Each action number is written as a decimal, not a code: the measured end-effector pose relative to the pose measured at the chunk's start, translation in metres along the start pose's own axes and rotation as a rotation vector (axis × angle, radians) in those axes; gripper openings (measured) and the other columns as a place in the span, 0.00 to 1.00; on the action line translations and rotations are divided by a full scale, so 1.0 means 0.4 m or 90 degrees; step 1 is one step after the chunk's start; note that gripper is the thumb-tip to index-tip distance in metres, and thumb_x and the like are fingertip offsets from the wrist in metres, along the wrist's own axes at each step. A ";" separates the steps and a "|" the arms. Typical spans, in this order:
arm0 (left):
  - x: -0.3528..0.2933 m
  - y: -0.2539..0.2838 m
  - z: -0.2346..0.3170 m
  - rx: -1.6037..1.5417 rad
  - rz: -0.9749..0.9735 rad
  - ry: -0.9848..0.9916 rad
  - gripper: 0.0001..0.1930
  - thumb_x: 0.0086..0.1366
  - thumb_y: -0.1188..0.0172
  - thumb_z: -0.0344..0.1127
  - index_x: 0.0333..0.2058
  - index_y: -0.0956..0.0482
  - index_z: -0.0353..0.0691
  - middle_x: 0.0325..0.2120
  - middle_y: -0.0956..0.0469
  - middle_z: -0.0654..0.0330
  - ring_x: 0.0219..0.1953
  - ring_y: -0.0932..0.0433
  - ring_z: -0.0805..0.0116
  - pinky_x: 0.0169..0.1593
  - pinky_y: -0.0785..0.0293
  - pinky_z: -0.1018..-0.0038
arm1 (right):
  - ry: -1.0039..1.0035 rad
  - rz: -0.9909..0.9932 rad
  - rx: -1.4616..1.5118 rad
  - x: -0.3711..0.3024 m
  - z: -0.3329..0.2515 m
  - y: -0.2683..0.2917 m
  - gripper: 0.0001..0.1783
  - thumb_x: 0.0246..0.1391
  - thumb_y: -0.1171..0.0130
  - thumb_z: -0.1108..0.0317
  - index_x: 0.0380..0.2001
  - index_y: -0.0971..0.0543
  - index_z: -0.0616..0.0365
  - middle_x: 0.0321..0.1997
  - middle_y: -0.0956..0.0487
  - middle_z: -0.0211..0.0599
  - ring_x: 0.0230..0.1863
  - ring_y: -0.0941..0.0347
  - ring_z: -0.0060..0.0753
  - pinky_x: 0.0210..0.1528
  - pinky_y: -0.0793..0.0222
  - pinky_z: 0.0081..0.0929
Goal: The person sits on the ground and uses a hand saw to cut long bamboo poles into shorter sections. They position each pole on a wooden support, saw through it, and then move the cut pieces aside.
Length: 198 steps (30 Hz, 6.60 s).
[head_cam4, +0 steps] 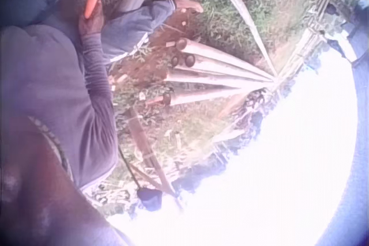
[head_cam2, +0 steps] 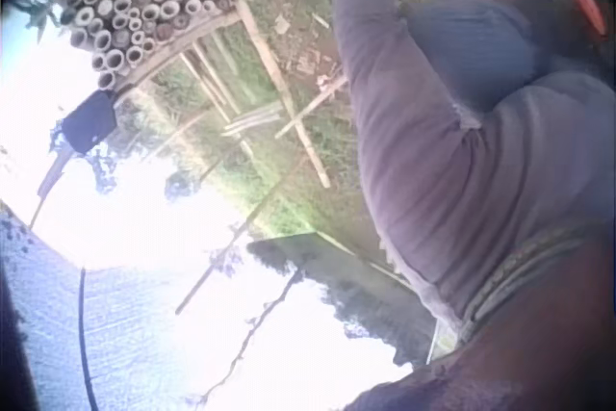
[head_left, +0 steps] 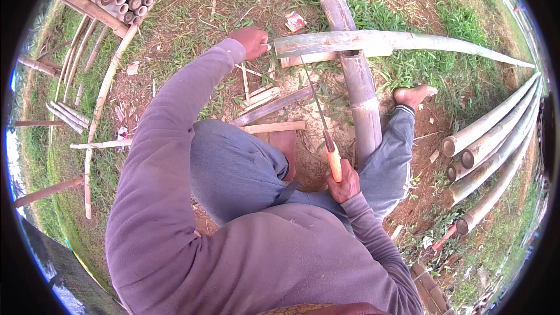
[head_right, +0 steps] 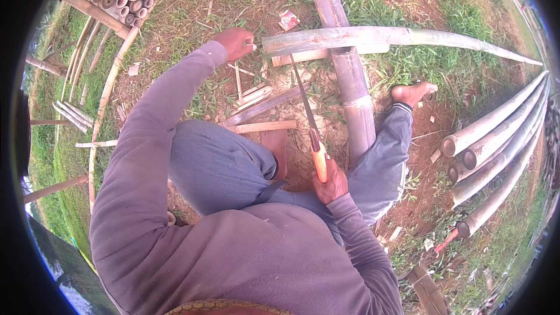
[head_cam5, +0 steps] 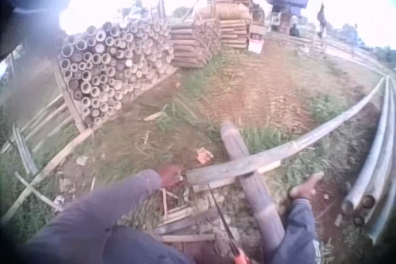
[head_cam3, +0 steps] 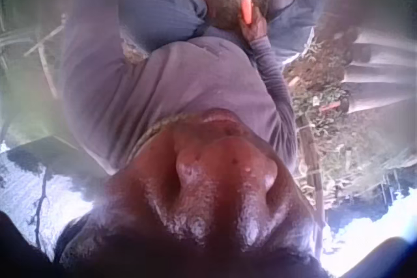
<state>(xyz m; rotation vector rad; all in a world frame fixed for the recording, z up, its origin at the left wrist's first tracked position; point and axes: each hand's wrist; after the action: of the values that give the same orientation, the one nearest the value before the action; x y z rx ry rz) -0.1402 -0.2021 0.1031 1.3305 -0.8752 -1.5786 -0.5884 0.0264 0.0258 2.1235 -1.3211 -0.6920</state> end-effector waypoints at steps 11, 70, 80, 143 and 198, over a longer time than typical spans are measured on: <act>-0.314 -0.013 -0.113 -0.005 0.064 -0.007 0.11 0.67 0.36 0.41 0.43 0.14 0.46 0.40 0.12 0.51 0.44 0.14 0.50 0.49 0.20 0.55 | 0.021 0.272 0.307 -0.241 -0.249 0.135 0.13 0.67 0.31 0.64 0.40 0.21 0.63 0.26 0.20 0.28 0.24 0.27 0.15 0.27 0.31 0.20; 0.169 -0.176 0.025 -0.115 0.016 0.008 0.36 0.53 0.22 0.48 0.57 0.22 0.34 0.52 0.15 0.45 0.55 0.16 0.46 0.59 0.19 0.54 | 0.041 0.193 0.406 0.161 -0.285 -0.075 0.28 0.69 0.37 0.70 0.67 0.29 0.75 0.63 0.20 0.51 0.60 0.20 0.39 0.62 0.23 0.32; 0.187 -0.193 0.072 -0.134 0.033 0.032 0.36 0.54 0.20 0.48 0.59 0.20 0.37 0.55 0.16 0.47 0.58 0.16 0.48 0.60 0.19 0.55 | 0.188 0.291 0.189 0.451 -0.289 -0.095 0.24 0.71 0.37 0.68 0.65 0.24 0.69 0.52 0.17 0.40 0.41 0.20 0.21 0.41 0.22 0.21; 0.170 -0.164 0.069 -0.124 0.072 0.070 0.27 0.54 0.20 0.49 0.49 0.12 0.42 0.48 0.11 0.54 0.52 0.13 0.52 0.56 0.17 0.56 | 0.126 0.226 0.277 0.639 -0.378 -0.081 0.22 0.68 0.36 0.71 0.62 0.23 0.66 0.53 0.16 0.43 0.49 0.20 0.29 0.53 0.24 0.29; 0.120 -0.168 0.051 -0.115 -0.007 0.070 0.28 0.54 0.21 0.49 0.50 0.15 0.41 0.48 0.12 0.50 0.51 0.13 0.51 0.55 0.17 0.55 | 0.045 0.148 0.309 0.141 -0.253 -0.045 0.26 0.71 0.40 0.70 0.66 0.29 0.75 0.62 0.21 0.53 0.59 0.20 0.42 0.61 0.23 0.35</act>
<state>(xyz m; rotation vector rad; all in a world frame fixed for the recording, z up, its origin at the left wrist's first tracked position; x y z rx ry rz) -0.1746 -0.2219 0.0279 1.2818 -0.6429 -1.5383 -0.4873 -0.0007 0.0788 2.2709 -1.7992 -0.2091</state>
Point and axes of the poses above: each hand's wrist, its own x-axis towards the middle knuckle, its own y-axis out of the back of the hand, z = x × y
